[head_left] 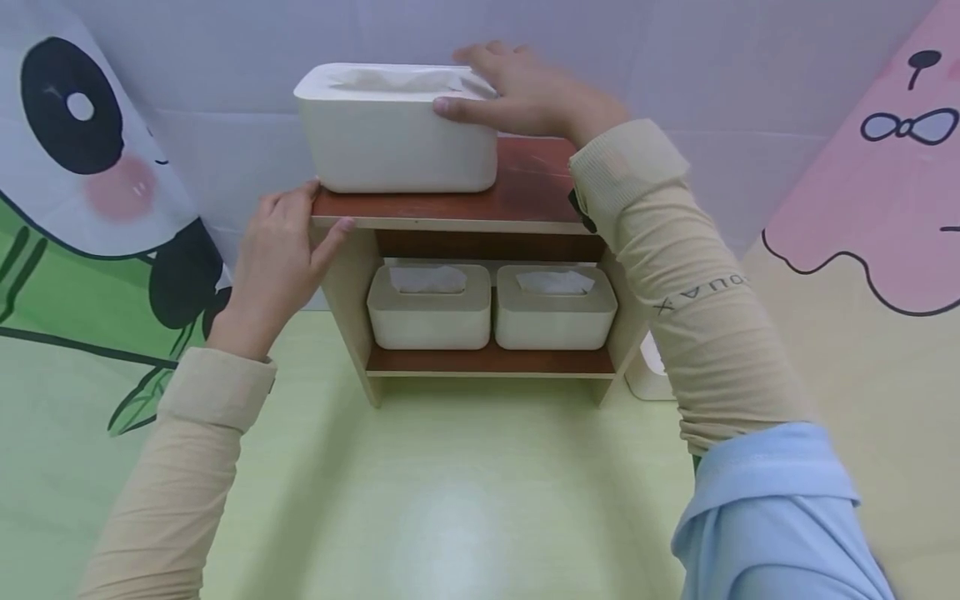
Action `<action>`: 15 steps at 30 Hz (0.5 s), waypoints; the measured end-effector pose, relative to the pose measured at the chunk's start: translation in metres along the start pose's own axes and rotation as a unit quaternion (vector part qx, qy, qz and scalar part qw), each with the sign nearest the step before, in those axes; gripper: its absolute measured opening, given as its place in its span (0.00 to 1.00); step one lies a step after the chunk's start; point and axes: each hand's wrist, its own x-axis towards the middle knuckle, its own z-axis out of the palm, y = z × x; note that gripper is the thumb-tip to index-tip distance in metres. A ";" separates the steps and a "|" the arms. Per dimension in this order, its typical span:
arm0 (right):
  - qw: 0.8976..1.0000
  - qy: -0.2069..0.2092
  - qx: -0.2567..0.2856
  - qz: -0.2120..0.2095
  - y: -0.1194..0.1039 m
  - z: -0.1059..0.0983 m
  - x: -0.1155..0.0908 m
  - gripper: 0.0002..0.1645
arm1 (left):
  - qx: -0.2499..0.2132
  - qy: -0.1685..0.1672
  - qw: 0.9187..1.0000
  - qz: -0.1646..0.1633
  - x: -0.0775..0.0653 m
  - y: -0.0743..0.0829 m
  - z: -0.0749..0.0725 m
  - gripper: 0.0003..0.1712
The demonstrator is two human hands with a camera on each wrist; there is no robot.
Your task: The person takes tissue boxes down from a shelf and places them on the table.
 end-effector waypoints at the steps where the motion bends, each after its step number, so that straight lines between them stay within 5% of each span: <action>1: 1.000 -0.006 0.003 -0.001 -0.001 0.000 0.001 0.48 | 0.000 0.000 1.000 0.000 0.000 0.000 0.000 0.38; 15: 0.999 -0.029 0.033 -0.024 -0.008 0.002 0.014 0.53 | -0.001 0.006 1.000 0.007 -0.001 0.000 0.002 0.38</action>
